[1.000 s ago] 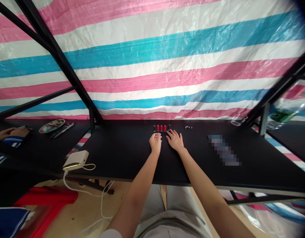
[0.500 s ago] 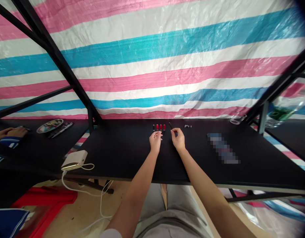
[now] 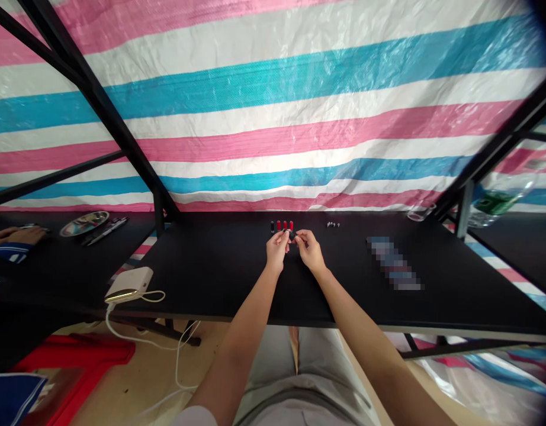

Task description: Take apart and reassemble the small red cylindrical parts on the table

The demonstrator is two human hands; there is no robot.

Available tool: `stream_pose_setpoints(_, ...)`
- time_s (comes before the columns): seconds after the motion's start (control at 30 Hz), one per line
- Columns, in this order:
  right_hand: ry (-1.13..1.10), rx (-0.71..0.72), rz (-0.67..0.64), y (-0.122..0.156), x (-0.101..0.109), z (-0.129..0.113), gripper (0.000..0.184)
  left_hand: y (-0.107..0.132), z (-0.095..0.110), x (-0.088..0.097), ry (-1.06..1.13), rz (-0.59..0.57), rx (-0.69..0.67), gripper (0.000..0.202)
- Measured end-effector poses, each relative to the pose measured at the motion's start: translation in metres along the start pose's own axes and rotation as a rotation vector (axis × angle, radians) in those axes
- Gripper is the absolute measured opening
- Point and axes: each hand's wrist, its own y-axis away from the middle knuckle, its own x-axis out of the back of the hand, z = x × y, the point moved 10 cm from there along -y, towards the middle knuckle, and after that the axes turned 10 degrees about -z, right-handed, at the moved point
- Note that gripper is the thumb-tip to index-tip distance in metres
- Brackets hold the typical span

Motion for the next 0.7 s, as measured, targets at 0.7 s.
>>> stream_pose_setpoints(0.7,0.187,0.077,0.043,0.0,0.004,-0.01,0.029,0.002,-0.003,0.022,0.073,0.188,0.003,0.039)
